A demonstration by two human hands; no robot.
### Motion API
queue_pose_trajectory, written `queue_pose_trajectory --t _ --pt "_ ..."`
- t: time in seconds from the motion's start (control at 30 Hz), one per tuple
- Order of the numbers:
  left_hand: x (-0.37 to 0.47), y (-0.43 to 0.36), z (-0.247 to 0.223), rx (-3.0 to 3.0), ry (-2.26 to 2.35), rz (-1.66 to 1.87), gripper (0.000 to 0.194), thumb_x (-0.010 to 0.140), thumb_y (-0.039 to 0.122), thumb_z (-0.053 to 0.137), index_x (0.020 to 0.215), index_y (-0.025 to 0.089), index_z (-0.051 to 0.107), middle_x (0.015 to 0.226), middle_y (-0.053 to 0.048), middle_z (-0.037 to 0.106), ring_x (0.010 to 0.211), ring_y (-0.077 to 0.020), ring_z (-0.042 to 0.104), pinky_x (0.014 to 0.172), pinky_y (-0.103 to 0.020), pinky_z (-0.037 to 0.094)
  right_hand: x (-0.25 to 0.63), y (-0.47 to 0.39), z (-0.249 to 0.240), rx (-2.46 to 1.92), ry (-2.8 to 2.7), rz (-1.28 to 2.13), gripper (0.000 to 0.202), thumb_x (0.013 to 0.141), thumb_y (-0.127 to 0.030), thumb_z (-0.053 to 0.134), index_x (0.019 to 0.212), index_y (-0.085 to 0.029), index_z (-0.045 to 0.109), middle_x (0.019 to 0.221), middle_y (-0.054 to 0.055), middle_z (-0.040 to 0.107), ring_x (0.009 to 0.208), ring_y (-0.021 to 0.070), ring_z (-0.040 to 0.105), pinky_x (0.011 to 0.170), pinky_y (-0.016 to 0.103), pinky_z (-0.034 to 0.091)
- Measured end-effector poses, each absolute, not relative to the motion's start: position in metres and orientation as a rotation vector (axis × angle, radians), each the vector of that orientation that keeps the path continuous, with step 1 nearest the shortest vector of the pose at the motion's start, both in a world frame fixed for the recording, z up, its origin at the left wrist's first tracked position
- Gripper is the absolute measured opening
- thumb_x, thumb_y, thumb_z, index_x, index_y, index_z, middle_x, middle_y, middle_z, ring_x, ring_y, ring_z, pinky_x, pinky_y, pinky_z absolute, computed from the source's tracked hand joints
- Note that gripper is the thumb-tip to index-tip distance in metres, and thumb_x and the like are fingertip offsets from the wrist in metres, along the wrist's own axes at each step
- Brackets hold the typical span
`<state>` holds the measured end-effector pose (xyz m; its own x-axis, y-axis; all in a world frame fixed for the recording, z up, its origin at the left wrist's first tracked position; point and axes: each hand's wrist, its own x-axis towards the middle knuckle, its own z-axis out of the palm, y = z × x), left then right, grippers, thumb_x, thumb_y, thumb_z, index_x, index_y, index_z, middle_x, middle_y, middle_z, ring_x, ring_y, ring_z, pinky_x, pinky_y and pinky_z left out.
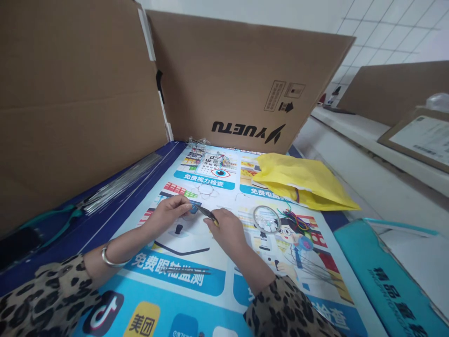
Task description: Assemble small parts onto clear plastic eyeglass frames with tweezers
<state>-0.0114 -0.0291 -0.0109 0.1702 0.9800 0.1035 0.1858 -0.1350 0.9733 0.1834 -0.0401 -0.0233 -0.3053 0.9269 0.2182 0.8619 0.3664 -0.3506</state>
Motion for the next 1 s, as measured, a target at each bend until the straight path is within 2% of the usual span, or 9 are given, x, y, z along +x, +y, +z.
queue_pose_trajectory --t 0.27,0.37,0.5,0.63,0.8,1.0 --pt "-0.019 -0.021 -0.012 1.584 1.224 1.093 0.018 0.078 0.033 0.050 0.071 0.019 0.059 0.067 0.000 0.059 0.064 -0.0124 0.051 0.062 -0.022 0.037 0.184 -0.036 -0.029 -1.620 -2.215 0.179 0.023 0.082 -0.041 0.047 0.088 -0.022 0.059 0.083 0.002 0.062 0.079 0.0157 0.057 0.063 0.024 0.037" --pt "-0.027 -0.012 -0.016 1.727 1.390 1.095 0.011 0.075 0.031 0.054 0.075 0.021 0.060 0.069 0.001 0.058 0.065 -0.0135 0.050 0.063 -0.023 0.036 0.185 -0.033 -0.029 -1.694 -2.182 0.123 0.024 0.083 -0.041 0.045 0.087 -0.023 0.059 0.080 0.002 0.061 0.075 0.0153 0.056 0.060 0.024 0.035" --pt "-0.031 0.000 -0.024 1.946 1.397 1.007 0.011 0.066 0.027 0.063 0.075 0.022 0.062 0.076 -0.002 0.058 0.073 -0.0172 0.051 0.070 -0.026 0.036 0.185 -0.029 -0.029 -1.740 -2.171 0.047 0.023 0.083 -0.040 0.045 0.087 -0.022 0.059 0.079 0.002 0.060 0.074 0.0157 0.056 0.058 0.024 0.034" --pt "-0.028 0.002 -0.025 2.204 1.409 0.833 0.008 0.071 0.028 0.059 0.074 0.020 0.060 0.080 -0.005 0.056 0.084 -0.0204 0.050 0.078 -0.029 0.036 0.184 -0.027 -0.030 -1.758 -2.186 0.014 0.023 0.084 -0.040 0.044 0.088 -0.023 0.059 0.081 0.002 0.060 0.076 0.0157 0.056 0.059 0.024 0.034" --pt "-0.034 -0.001 -0.018 2.372 1.526 0.578 0.016 0.078 0.031 0.050 0.084 0.018 0.056 0.088 -0.005 0.054 0.086 -0.0191 0.050 0.075 -0.030 0.039 0.185 -0.025 -0.032 -1.771 -2.190 0.023 0.025 0.084 -0.042 0.043 0.089 -0.023 0.059 0.081 0.002 0.060 0.078 0.0148 0.055 0.061 0.024 0.034" --pt "-0.037 -0.005 -0.012 2.415 1.544 0.425 0.009 0.077 0.023 0.048 0.076 0.018 0.055 0.084 -0.004 0.054 0.083 -0.0175 0.050 0.072 -0.028 0.039 0.184 -0.022 -0.035 -1.685 -2.185 0.050 0.024 0.083 -0.041 0.045 0.088 -0.023 0.059 0.080 0.002 0.060 0.078 0.0157 0.055 0.063 0.024 0.035"
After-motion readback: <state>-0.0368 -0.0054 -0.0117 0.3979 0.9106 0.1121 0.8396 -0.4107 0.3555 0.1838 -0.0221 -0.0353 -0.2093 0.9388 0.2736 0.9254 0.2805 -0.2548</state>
